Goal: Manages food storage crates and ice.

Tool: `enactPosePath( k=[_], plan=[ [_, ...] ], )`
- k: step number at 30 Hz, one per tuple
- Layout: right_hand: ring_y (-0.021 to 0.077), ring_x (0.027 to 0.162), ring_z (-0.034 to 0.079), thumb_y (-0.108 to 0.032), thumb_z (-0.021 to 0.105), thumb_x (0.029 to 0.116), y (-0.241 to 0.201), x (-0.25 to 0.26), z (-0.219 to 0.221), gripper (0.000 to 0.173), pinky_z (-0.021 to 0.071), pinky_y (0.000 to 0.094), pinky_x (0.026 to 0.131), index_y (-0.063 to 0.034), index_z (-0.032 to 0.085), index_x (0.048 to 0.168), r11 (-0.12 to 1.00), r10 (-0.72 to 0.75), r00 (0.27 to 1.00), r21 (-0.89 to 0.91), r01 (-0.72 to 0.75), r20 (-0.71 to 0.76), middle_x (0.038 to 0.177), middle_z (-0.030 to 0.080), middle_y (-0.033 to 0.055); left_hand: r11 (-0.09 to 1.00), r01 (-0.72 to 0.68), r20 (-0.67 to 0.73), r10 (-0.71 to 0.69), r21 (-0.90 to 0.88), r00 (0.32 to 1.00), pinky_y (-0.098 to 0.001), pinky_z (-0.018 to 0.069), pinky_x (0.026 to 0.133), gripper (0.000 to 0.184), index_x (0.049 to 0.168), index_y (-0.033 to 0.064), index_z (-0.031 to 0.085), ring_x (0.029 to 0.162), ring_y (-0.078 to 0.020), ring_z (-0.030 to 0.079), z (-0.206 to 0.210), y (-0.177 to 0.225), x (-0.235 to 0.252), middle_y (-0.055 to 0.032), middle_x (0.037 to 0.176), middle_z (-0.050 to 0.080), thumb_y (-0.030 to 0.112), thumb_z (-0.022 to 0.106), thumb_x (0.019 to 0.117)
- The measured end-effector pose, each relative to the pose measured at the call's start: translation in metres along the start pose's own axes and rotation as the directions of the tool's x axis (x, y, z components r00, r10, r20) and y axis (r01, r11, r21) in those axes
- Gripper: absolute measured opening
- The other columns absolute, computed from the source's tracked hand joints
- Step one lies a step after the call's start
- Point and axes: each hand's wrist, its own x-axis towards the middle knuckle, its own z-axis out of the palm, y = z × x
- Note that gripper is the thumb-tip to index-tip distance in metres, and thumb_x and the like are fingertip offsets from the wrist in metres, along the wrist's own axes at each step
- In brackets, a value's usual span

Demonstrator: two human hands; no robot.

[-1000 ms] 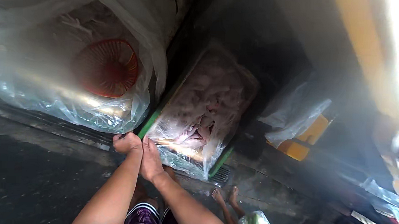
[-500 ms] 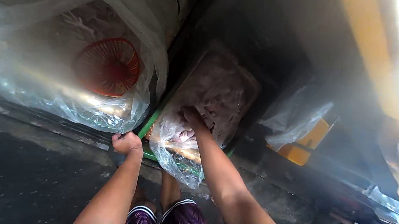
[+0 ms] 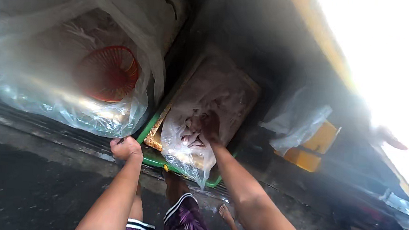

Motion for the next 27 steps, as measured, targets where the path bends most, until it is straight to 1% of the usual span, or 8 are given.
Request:
enactPosePath(
  k=[5, 7, 9, 12, 14, 20, 24, 27],
  plan=[
    [0.0381, 0.146, 0.041, -0.033, 0.056, 0.1036, -0.031, 0.043, -0.067, 0.059, 0.0352, 0.0533, 0.121, 0.0018, 0.046, 0.149, 0.989, -0.026, 0.966, 0.137, 0.063, -0.258, 0.154, 0.045, 0.0257, 0.869, -0.388, -0.127, 0.367, -0.307, 0.922, -0.0311, 0.0505, 0.100, 0.052, 0.137, -0.0123, 0.043, 0.114, -0.0246, 0.060, -0.005, -0.033, -0.016, -0.0262, 0.127, 0.056, 0.015, 0.064, 0.0979],
    [0.0334, 0.144, 0.044, -0.030, 0.057, 0.1044, -0.042, 0.055, -0.079, 0.059, 0.0402, 0.0475, 0.119, 0.0010, 0.040, 0.152, 0.933, 0.083, 0.952, 0.359, 0.030, -0.296, 0.154, 0.045, 0.0246, 0.669, -0.716, -0.068, 0.720, -0.200, 0.691, -0.0458, 0.0396, 0.115, 0.058, 0.131, -0.0178, 0.049, 0.130, -0.0434, 0.050, -0.018, -0.044, -0.059, -0.0385, 0.133, 0.051, 0.026, 0.065, 0.0962],
    [0.0321, 0.138, 0.051, -0.028, 0.057, 0.1050, -0.051, 0.054, -0.079, 0.057, 0.0460, 0.0478, 0.114, -0.0019, 0.039, 0.153, 0.901, 0.142, 0.970, 0.431, -0.045, -0.197, 0.151, 0.048, 0.0230, 0.372, -0.889, 0.134, 0.928, -0.268, 0.348, -0.0556, 0.0399, 0.113, 0.040, 0.114, -0.0049, 0.066, 0.126, -0.0424, 0.054, -0.009, -0.039, -0.117, -0.0290, 0.121, 0.063, 0.031, 0.065, 0.0949],
    [0.0246, 0.139, 0.051, -0.035, 0.050, 0.1090, -0.041, 0.025, -0.100, 0.054, 0.0452, 0.0455, 0.113, -0.0130, 0.036, 0.157, 0.985, 0.115, 0.960, 0.097, -0.144, 0.257, 0.156, 0.046, 0.0122, -0.010, -0.992, 0.576, 0.813, -0.126, -0.081, -0.0659, 0.0330, 0.115, 0.027, 0.120, 0.0184, 0.074, 0.135, -0.0352, 0.055, 0.017, 0.015, -0.146, -0.0091, 0.135, 0.067, 0.029, 0.066, 0.0973],
    [0.0184, 0.119, 0.065, -0.035, 0.057, 0.1041, 0.007, 0.033, -0.113, 0.045, 0.0565, 0.0369, 0.099, -0.0091, 0.058, 0.141, 0.975, -0.173, 0.968, 0.171, 0.142, 0.181, 0.135, 0.064, 0.0122, -0.093, -0.987, 0.789, 0.612, 0.131, 0.047, -0.0743, 0.0129, 0.119, 0.053, 0.146, 0.0123, 0.056, 0.150, -0.0419, 0.033, 0.024, 0.049, -0.117, -0.0143, 0.159, 0.044, 0.014, 0.067, 0.0941],
    [0.0234, 0.117, 0.062, -0.010, 0.052, 0.1069, -0.089, 0.040, -0.239, 0.035, 0.0506, 0.0361, 0.103, 0.0078, 0.054, 0.137, 0.933, 0.323, 0.946, 0.167, -0.320, 0.013, 0.133, 0.061, 0.0226, -0.304, -0.897, 0.763, 0.644, 0.321, 0.056, -0.0732, 0.0146, 0.119, 0.077, 0.163, 0.0355, 0.028, 0.159, -0.0348, 0.005, -0.019, 0.021, -0.011, -0.0037, 0.174, 0.011, 0.022, 0.067, 0.0978],
    [0.0392, 0.148, 0.040, -0.046, 0.052, 0.1048, -0.027, -0.004, -0.109, 0.074, 0.0358, 0.0583, 0.119, 0.0005, 0.031, 0.159, 0.984, 0.016, 0.999, -0.175, -0.022, -0.035, 0.161, 0.037, 0.0260, -0.179, -0.945, 0.711, 0.699, 0.273, 0.074, -0.0784, 0.0213, 0.111, 0.087, 0.162, 0.0313, 0.032, 0.155, -0.0456, 0.020, -0.029, -0.009, -0.015, -0.0100, 0.172, 0.019, 0.003, 0.070, 0.0895],
    [0.0437, 0.134, 0.055, -0.059, 0.056, 0.0984, -0.024, -0.074, -0.020, 0.084, 0.0428, 0.0653, 0.110, -0.0113, 0.029, 0.163, 0.916, 0.116, 0.925, -0.399, 0.041, 0.363, 0.151, 0.052, 0.0230, -0.160, -0.987, 0.728, 0.681, 0.035, -0.084, -0.0773, 0.0267, 0.110, 0.085, 0.154, 0.0290, 0.048, 0.150, -0.0460, 0.030, -0.026, -0.001, -0.032, -0.0092, 0.164, 0.039, -0.012, 0.067, 0.0825]
  ],
)
